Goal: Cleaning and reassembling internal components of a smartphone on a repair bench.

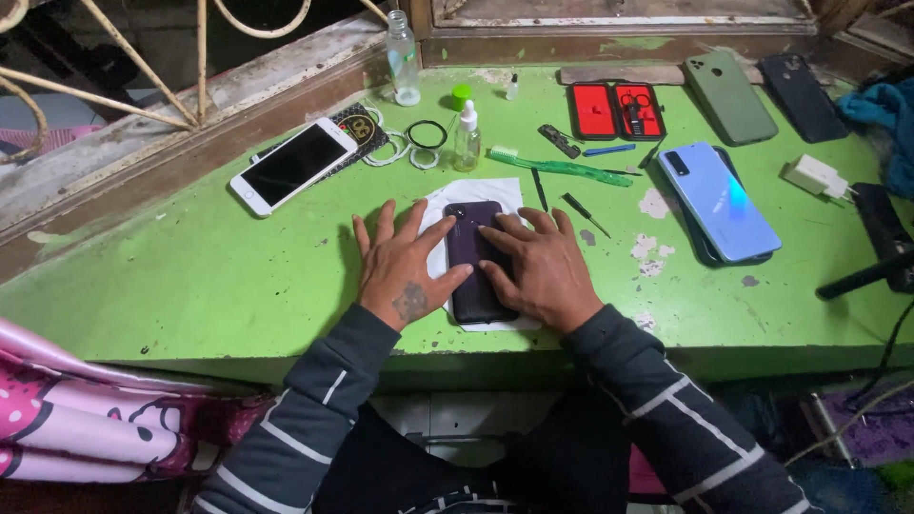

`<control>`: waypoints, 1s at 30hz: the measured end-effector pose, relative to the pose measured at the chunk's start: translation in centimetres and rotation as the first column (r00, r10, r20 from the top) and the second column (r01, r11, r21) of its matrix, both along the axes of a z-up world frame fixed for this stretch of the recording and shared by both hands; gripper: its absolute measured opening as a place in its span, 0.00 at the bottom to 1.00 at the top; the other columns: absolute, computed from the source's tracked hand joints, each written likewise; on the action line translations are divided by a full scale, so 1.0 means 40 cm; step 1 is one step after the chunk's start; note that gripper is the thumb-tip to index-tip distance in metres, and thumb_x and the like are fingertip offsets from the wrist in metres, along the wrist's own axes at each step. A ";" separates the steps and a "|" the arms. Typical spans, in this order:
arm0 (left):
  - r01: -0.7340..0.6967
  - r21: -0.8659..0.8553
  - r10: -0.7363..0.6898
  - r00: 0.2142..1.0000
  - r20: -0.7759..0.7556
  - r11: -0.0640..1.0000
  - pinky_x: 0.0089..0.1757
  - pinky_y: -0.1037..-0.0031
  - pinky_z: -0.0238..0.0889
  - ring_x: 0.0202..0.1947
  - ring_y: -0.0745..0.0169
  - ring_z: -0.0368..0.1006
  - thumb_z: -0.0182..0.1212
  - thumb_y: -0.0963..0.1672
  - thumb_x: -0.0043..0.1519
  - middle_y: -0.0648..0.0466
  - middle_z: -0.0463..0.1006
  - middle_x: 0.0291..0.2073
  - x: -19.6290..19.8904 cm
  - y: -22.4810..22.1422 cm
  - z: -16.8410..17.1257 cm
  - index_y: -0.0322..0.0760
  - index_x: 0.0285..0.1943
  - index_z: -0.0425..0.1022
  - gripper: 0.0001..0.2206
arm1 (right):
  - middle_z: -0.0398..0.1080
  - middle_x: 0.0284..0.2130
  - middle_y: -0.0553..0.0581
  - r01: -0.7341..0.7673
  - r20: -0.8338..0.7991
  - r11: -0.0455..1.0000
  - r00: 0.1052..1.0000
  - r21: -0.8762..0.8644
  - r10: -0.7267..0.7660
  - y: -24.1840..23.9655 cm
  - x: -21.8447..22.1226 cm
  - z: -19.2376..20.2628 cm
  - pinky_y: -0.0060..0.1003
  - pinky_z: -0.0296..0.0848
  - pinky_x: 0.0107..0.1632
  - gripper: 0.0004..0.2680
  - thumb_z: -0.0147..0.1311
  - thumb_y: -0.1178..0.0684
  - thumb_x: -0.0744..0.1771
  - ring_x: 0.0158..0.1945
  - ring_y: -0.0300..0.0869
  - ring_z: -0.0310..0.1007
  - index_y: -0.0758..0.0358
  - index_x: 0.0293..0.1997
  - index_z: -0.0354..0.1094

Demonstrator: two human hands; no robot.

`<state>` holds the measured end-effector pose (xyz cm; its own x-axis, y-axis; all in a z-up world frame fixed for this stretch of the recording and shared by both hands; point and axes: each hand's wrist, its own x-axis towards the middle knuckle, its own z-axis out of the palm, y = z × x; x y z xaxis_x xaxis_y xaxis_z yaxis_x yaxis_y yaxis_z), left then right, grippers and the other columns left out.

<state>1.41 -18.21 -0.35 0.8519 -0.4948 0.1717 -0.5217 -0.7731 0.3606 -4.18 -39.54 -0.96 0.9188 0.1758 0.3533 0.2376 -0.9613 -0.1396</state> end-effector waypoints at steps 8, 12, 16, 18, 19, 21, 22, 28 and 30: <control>0.011 0.049 -0.008 0.997 -0.072 0.999 0.61 0.22 0.21 0.74 0.24 0.40 0.58 0.60 0.58 0.44 0.59 0.74 0.002 0.005 0.015 0.53 0.70 0.70 0.31 | 0.76 0.54 0.57 -0.030 0.029 1.000 0.999 -0.008 0.030 -0.004 -0.001 -0.009 0.60 0.55 0.65 0.18 0.46 0.36 0.67 0.65 0.56 0.67 0.43 0.61 0.73; 0.017 0.071 -0.011 0.997 -0.081 0.997 0.61 0.22 0.20 0.74 0.23 0.40 0.58 0.61 0.58 0.43 0.58 0.74 0.000 0.005 0.018 0.54 0.70 0.69 0.31 | 0.76 0.54 0.57 -0.015 -0.007 1.000 1.000 -0.024 0.015 0.001 -0.006 0.007 0.62 0.53 0.66 0.19 0.44 0.35 0.67 0.65 0.57 0.66 0.43 0.61 0.73; 0.024 0.105 -0.009 0.991 -0.136 0.994 0.60 0.21 0.20 0.74 0.24 0.38 0.57 0.62 0.59 0.44 0.56 0.75 0.005 0.004 0.027 0.57 0.73 0.66 0.33 | 0.76 0.54 0.56 -0.012 -0.020 0.999 1.000 -0.044 0.011 0.002 -0.004 0.008 0.63 0.51 0.66 0.20 0.43 0.34 0.67 0.66 0.56 0.66 0.41 0.61 0.73; 0.036 0.118 -0.018 0.989 -0.147 0.992 0.60 0.20 0.20 0.75 0.23 0.37 0.56 0.61 0.59 0.44 0.54 0.76 0.006 0.003 0.031 0.60 0.74 0.63 0.32 | 0.77 0.54 0.56 -0.007 -0.033 0.998 0.999 -0.065 0.004 0.002 -0.003 0.011 0.64 0.51 0.66 0.20 0.42 0.34 0.67 0.66 0.56 0.66 0.41 0.61 0.74; 0.037 0.120 -0.018 0.988 -0.155 0.992 0.60 0.20 0.20 0.75 0.23 0.37 0.56 0.61 0.59 0.44 0.54 0.76 0.007 0.002 0.031 0.60 0.74 0.63 0.32 | 0.77 0.54 0.56 -0.007 -0.041 0.998 0.999 -0.063 0.005 0.002 -0.004 0.012 0.64 0.51 0.66 0.20 0.42 0.34 0.67 0.66 0.56 0.66 0.41 0.61 0.74; 0.056 0.113 -0.038 0.987 -0.157 0.992 0.59 0.20 0.20 0.75 0.22 0.36 0.54 0.62 0.61 0.44 0.52 0.76 0.005 0.003 0.029 0.61 0.74 0.63 0.32 | 0.76 0.55 0.56 0.007 -0.023 0.995 1.000 -0.096 -0.009 0.006 -0.010 0.012 0.65 0.50 0.66 0.20 0.43 0.34 0.67 0.67 0.56 0.66 0.41 0.62 0.73; 0.058 0.115 -0.039 0.986 -0.164 0.992 0.59 0.20 0.20 0.75 0.22 0.36 0.54 0.62 0.61 0.44 0.52 0.76 0.005 0.002 0.029 0.61 0.74 0.63 0.32 | 0.76 0.55 0.56 0.007 -0.031 0.996 0.999 -0.093 -0.010 0.007 -0.009 0.003 0.65 0.50 0.66 0.20 0.43 0.34 0.67 0.67 0.56 0.66 0.41 0.62 0.73; 0.082 0.134 -0.070 0.994 -0.089 0.988 0.58 0.19 0.22 0.75 0.23 0.37 0.51 0.61 0.63 0.45 0.53 0.76 -0.003 0.000 0.022 0.65 0.76 0.59 0.30 | 0.73 0.60 0.53 0.032 0.017 0.982 0.999 -0.184 -0.029 0.008 -0.015 -0.004 0.72 0.45 0.65 0.21 0.37 0.32 0.68 0.69 0.58 0.61 0.34 0.67 0.67; 0.079 0.147 -0.070 0.995 -0.069 0.986 0.59 0.19 0.20 0.75 0.24 0.36 0.52 0.60 0.63 0.46 0.54 0.76 -0.010 -0.002 0.020 0.64 0.76 0.59 0.30 | 0.70 0.62 0.54 0.033 -0.040 0.985 0.998 -0.168 -0.041 0.012 -0.024 -0.004 0.74 0.44 0.65 0.21 0.31 0.33 0.70 0.70 0.60 0.58 0.33 0.71 0.61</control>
